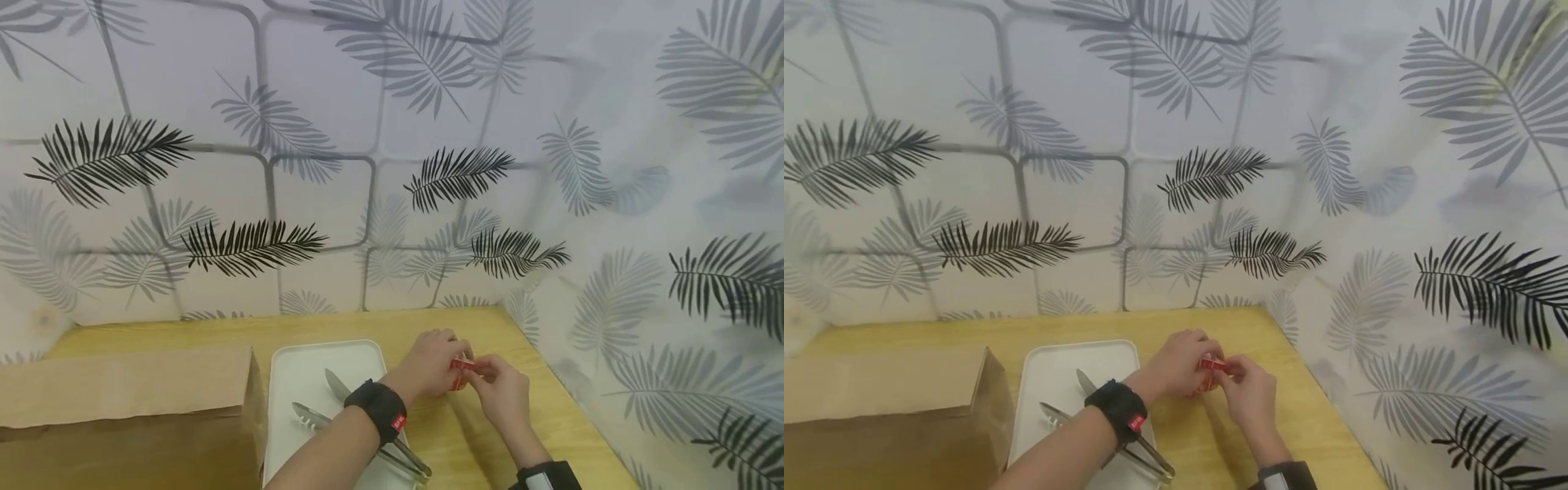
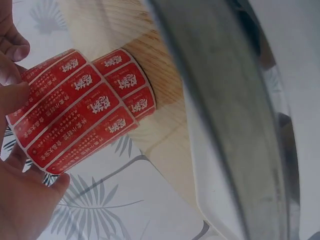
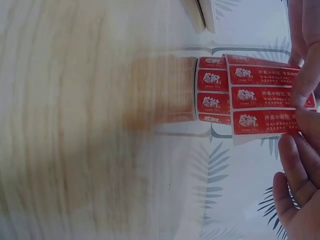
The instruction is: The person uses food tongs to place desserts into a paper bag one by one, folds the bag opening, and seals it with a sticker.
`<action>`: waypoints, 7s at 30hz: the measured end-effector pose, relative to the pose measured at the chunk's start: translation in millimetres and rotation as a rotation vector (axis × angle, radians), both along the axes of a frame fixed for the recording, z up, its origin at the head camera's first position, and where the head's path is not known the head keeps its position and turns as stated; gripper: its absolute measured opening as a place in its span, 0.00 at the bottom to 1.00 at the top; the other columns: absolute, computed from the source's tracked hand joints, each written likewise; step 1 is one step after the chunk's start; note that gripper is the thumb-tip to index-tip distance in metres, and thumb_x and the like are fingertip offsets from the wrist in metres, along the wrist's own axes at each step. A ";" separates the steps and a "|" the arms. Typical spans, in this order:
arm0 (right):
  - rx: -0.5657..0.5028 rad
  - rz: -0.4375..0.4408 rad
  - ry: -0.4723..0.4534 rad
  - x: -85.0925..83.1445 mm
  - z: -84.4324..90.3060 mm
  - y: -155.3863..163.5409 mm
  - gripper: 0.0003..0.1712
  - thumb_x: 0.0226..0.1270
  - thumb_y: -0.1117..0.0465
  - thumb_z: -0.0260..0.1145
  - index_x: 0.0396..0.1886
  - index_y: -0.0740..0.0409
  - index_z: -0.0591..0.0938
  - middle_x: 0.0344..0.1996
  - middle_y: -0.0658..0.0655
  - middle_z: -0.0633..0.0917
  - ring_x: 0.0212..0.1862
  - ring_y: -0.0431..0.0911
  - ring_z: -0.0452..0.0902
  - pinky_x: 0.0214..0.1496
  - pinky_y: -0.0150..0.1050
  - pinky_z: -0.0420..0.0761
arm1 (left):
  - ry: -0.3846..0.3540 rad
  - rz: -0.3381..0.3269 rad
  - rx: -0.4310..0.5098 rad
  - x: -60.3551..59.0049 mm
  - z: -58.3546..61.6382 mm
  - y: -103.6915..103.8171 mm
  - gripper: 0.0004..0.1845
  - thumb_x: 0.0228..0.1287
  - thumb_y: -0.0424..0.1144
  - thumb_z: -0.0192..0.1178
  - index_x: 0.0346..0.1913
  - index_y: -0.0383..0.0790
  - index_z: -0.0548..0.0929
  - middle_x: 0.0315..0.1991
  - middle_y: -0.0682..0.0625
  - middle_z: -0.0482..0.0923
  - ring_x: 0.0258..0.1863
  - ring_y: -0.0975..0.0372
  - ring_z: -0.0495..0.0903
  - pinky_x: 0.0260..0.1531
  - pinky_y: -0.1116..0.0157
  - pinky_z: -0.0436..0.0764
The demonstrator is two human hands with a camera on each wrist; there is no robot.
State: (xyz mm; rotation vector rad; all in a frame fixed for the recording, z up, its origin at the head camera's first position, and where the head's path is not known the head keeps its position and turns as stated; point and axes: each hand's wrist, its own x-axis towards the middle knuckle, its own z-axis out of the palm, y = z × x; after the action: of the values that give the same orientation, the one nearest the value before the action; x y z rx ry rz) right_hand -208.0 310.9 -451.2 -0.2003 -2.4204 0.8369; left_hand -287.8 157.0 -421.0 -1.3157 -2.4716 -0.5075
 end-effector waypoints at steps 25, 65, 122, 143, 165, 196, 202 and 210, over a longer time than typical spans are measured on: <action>0.008 0.030 0.016 5.1 8.0 -1.6 0.06 0.66 0.59 0.76 0.38 0.58 0.91 0.32 0.58 0.93 0.27 0.46 0.90 0.25 0.32 0.82 | 0.051 0.020 -0.166 -6.6 -3.4 -1.8 0.10 0.75 0.53 0.62 0.42 0.52 0.85 0.38 0.60 0.82 0.46 0.62 0.75 0.56 0.60 0.78; -0.058 0.104 0.204 44.5 34.4 -10.1 0.06 0.59 0.65 0.79 0.28 0.49 0.90 0.29 0.48 0.90 0.30 0.35 0.86 0.33 0.27 0.85 | 0.031 0.184 -0.114 -11.2 3.9 -15.0 0.19 0.66 0.65 0.63 0.30 0.56 0.91 0.29 0.60 0.74 0.39 0.63 0.74 0.40 0.64 0.76; 0.023 0.648 0.243 64.1 100.7 -154.7 0.10 0.62 0.65 0.76 0.30 0.43 0.88 0.32 0.40 0.88 0.38 0.34 0.84 0.36 0.37 0.86 | -0.221 0.222 0.322 136.2 75.6 -194.8 0.08 0.77 0.40 0.56 0.36 0.48 0.79 0.17 0.63 0.69 0.16 0.73 0.66 0.17 0.72 0.66; 0.145 0.949 0.299 64.1 146.5 -280.2 0.05 0.63 0.60 0.77 0.29 0.51 0.89 0.40 0.48 0.89 0.49 0.43 0.82 0.56 0.40 0.81 | -0.280 0.338 0.363 176.8 120.6 -337.3 0.12 0.77 0.42 0.60 0.32 0.62 0.78 0.20 0.67 0.69 0.20 0.72 0.68 0.23 0.70 0.72; 0.336 0.842 0.054 16.7 148.7 -358.8 0.06 0.67 0.53 0.75 0.31 0.46 0.93 0.50 0.47 0.89 0.58 0.45 0.79 0.62 0.38 0.77 | -0.206 0.699 0.253 152.5 116.2 -385.8 0.11 0.75 0.42 0.60 0.31 0.51 0.85 0.22 0.58 0.77 0.25 0.62 0.71 0.27 0.64 0.69; 0.475 0.690 0.018 9.3 133.0 -385.6 0.20 0.73 0.43 0.68 0.57 0.46 0.86 0.55 0.46 0.89 0.60 0.45 0.82 0.62 0.44 0.78 | -0.087 0.822 0.044 140.4 101.5 -394.8 0.14 0.74 0.43 0.61 0.27 0.45 0.77 0.20 0.53 0.72 0.21 0.59 0.71 0.22 0.59 0.69; 0.491 0.670 0.036 10.8 129.1 -389.3 0.17 0.70 0.46 0.72 0.54 0.45 0.86 0.50 0.44 0.90 0.55 0.42 0.81 0.54 0.40 0.74 | -0.138 0.846 0.059 141.7 96.3 -391.9 0.14 0.75 0.44 0.60 0.29 0.44 0.80 0.21 0.51 0.77 0.22 0.56 0.76 0.23 0.55 0.73; 0.566 0.641 0.074 7.4 123.2 -393.4 0.13 0.70 0.48 0.71 0.51 0.44 0.87 0.44 0.43 0.91 0.46 0.41 0.81 0.43 0.35 0.68 | -0.104 0.910 0.080 141.3 93.6 -389.8 0.17 0.72 0.46 0.62 0.22 0.48 0.79 0.21 0.50 0.79 0.24 0.50 0.82 0.22 0.51 0.74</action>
State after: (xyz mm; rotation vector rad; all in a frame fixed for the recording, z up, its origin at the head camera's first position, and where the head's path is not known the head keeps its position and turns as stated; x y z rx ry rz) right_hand -200.6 -82.5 -328.0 0.8375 -2.5565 0.3510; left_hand -146.6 -232.8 -327.4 -0.0508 -2.7383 -0.4208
